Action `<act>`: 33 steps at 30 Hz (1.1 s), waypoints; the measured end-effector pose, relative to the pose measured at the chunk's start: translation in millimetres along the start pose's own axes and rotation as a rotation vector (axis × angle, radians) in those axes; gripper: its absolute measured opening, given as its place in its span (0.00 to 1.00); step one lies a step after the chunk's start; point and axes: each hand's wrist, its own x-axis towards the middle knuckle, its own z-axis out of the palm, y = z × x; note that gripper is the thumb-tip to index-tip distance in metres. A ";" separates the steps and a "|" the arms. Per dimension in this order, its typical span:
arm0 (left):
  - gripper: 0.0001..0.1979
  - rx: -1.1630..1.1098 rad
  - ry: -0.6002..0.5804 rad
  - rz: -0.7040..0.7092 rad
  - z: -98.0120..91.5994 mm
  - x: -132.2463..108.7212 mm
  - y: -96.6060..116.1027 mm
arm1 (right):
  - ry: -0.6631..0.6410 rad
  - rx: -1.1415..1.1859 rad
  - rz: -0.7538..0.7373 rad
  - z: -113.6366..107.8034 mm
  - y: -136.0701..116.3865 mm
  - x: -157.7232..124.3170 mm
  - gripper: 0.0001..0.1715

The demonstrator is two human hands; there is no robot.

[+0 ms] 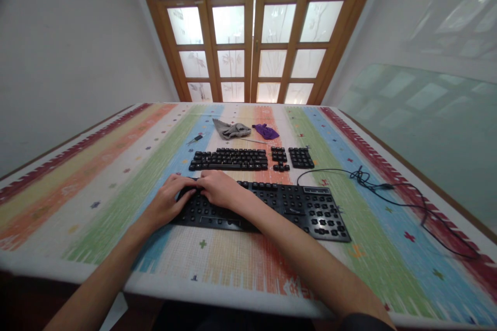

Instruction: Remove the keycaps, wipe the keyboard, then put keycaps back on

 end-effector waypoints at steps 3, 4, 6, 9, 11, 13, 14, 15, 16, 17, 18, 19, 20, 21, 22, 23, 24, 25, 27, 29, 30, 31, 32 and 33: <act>0.07 -0.003 0.000 0.006 -0.2 -0.1 0.0 | -0.009 -0.015 -0.009 -1.9 -1.8 0.0 0.08; 0.07 -0.003 -0.001 0.010 0.0 0.0 -0.1 | -0.009 -0.017 -0.015 -1.9 -1.9 0.0 0.08; 0.08 0.000 0.001 0.028 0.8 0.2 -0.4 | -0.008 -0.018 -0.029 -1.1 -1.2 0.1 0.09; 0.08 0.023 0.022 0.061 1.9 0.7 0.1 | 0.002 -0.014 -0.040 1.6 0.7 -0.2 0.10; 0.09 0.050 0.035 0.066 2.2 0.9 1.2 | 0.012 -0.005 -0.046 3.2 1.9 -0.6 0.10; 0.09 0.077 0.038 0.058 1.9 1.0 2.6 | 0.020 0.005 -0.039 4.0 2.5 -1.2 0.10; 0.09 0.088 0.036 0.054 1.7 1.0 3.2 | 0.025 0.009 -0.029 4.1 2.6 -1.5 0.10; 0.09 0.098 0.030 0.049 1.3 1.0 3.8 | 0.030 0.012 -0.018 4.1 2.4 -1.7 0.09; 0.09 0.106 0.022 0.043 0.9 1.0 4.3 | 0.034 0.014 -0.007 3.9 1.9 -1.8 0.09; 0.08 0.113 0.013 0.034 0.6 1.0 4.7 | 0.037 0.016 0.002 3.6 1.1 -1.8 0.09; 0.08 0.119 0.005 0.026 0.2 1.1 5.1 | 0.038 0.019 0.008 3.3 -0.1 -1.7 0.09; 0.08 0.124 -0.005 0.020 -0.1 1.2 5.4 | 0.037 0.020 0.015 3.0 -1.6 -1.6 0.09; 0.08 0.129 -0.015 0.019 -0.3 1.2 5.6 | 0.035 0.015 0.024 2.8 -3.4 -1.5 0.09; 0.08 0.132 -0.025 0.021 -0.4 1.2 5.6 | 0.034 0.004 0.038 2.7 -5.2 -1.4 0.09; 0.09 0.135 -0.036 0.023 -0.3 1.1 5.4 | 0.035 -0.014 0.055 2.8 -7.1 -1.4 0.09; 0.09 0.134 -0.044 0.023 0.0 0.9 5.1 | 0.039 -0.034 0.074 3.1 -8.8 -1.5 0.09; 0.09 0.130 -0.049 0.022 0.5 0.6 4.7 | 0.047 -0.055 0.092 3.9 -10.1 -1.7 0.08; 0.09 0.123 -0.048 0.018 1.2 0.2 4.2 | 0.059 -0.070 0.107 4.9 -11.0 -2.0 0.07; 0.09 0.111 -0.032 0.011 2.9 -0.9 3.4 | 0.087 -0.078 0.125 7.8 -11.4 -3.0 0.06; 0.09 0.104 0.004 0.016 4.7 -2.2 3.3 | 0.111 -0.069 0.127 11.0 -10.6 -4.1 0.05; 0.09 0.101 0.027 0.021 5.4 -2.7 3.6 | 0.118 -0.064 0.127 12.4 -10.0 -4.7 0.06; 0.09 0.097 0.048 0.025 6.0 -3.1 4.2 | 0.124 -0.057 0.129 13.6 -9.5 -5.3 0.06; 0.09 0.092 0.067 0.029 6.4 -3.4 5.0 | 0.129 -0.048 0.131 14.4 -9.1 -5.8 0.06; 0.09 0.087 0.080 0.031 6.6 -3.5 5.9 | 0.135 -0.035 0.133 14.9 -9.0 -6.2 0.07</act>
